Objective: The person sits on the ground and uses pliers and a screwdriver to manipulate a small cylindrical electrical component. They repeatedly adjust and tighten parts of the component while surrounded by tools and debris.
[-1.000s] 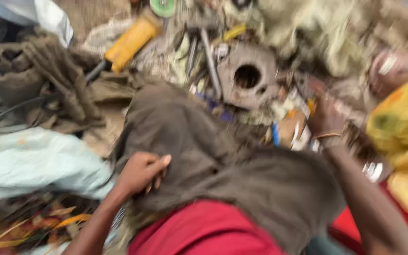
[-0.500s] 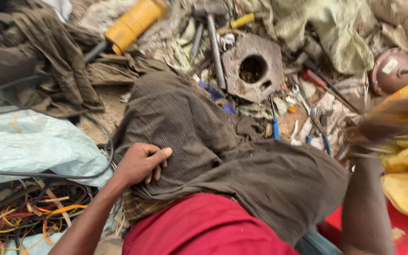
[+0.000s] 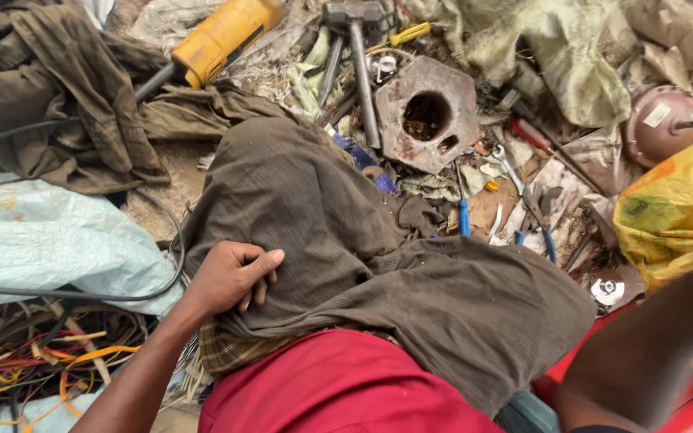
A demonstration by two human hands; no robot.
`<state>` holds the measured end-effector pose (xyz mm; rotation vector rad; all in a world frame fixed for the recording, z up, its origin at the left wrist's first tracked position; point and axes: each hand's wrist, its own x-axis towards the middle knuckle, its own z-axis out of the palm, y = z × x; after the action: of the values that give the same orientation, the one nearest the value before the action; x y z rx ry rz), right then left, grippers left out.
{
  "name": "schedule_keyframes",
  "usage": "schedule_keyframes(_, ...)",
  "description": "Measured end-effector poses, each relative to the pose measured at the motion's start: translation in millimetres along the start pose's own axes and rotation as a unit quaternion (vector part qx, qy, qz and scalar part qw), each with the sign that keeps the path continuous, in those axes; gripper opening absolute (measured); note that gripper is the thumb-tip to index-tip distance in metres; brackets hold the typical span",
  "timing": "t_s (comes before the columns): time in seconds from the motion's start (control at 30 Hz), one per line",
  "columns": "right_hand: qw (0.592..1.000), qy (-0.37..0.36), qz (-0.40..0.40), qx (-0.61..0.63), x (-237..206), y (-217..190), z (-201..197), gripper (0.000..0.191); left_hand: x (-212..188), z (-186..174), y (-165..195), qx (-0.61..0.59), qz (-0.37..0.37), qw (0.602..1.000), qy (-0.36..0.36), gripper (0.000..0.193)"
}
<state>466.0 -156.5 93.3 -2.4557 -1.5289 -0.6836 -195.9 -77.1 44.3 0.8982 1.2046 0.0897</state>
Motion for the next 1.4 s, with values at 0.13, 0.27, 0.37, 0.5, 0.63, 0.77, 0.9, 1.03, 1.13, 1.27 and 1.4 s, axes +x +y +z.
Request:
schedule_keyframes(0.13,0.956,-0.278,-0.089,0.027,-57.3,-78.3,62.2,0.057,-9.3,1.7,15.9,0.028,-0.001,1.0,0.002,0.048)
schedule_keyframes(0.27,0.951,-0.284,-0.108,0.051,-43.9,-131.7,65.7,0.06,-6.0,11.9,47.1,0.236,0.296,0.917,0.128,0.033)
schedule_keyframes(0.37,0.931,-0.33,-0.04,0.152,-62.9,-145.4,3.5,0.057,30.5,48.2,85.6,0.26,0.49,0.814,0.171,0.033)
schedule_keyframes(0.5,0.883,-0.37,0.026,0.288,-71.1,-182.3,-44.8,0.055,137.3,100.5,142.3,0.365,0.531,0.764,0.014,0.105)
schedule_keyframes(0.63,0.868,-0.355,0.032,0.347,-72.9,-210.1,-67.9,0.066,194.7,141.4,125.5,0.219,0.423,0.865,-0.156,0.081)
schedule_keyframes(0.77,0.903,-0.366,-0.043,0.219,-77.1,-226.1,-65.5,0.07,203.1,156.6,94.5,0.13,0.343,0.922,-0.123,0.074)
schedule_keyframes(0.9,0.918,-0.304,-0.056,0.248,-84.4,-235.2,-45.3,0.065,206.0,157.2,90.7,0.192,0.366,0.906,-0.086,0.089)
schedule_keyframes(1.03,0.9,-0.328,-0.03,0.287,-86.9,-234.4,-33.6,0.064,212.2,151.7,91.8,0.224,0.357,0.902,-0.093,0.1)
schedule_keyframes(1.13,0.852,-0.476,0.125,0.177,-87.1,-228.7,-34.3,0.062,216.2,148.7,91.0,0.218,0.27,0.926,-0.152,0.099)
schedule_keyframes(1.27,0.918,-0.307,-0.102,0.23,-86.4,-216.8,-32.8,0.06,219.9,149.5,95.3,0.23,0.333,0.903,-0.143,0.095)
schedule_keyframes(1.4,0.891,-0.399,-0.022,0.217,-87.5,-204.0,-23.8,0.057,217.7,152.1,99.5,0.237,0.265,0.92,-0.164,0.089)
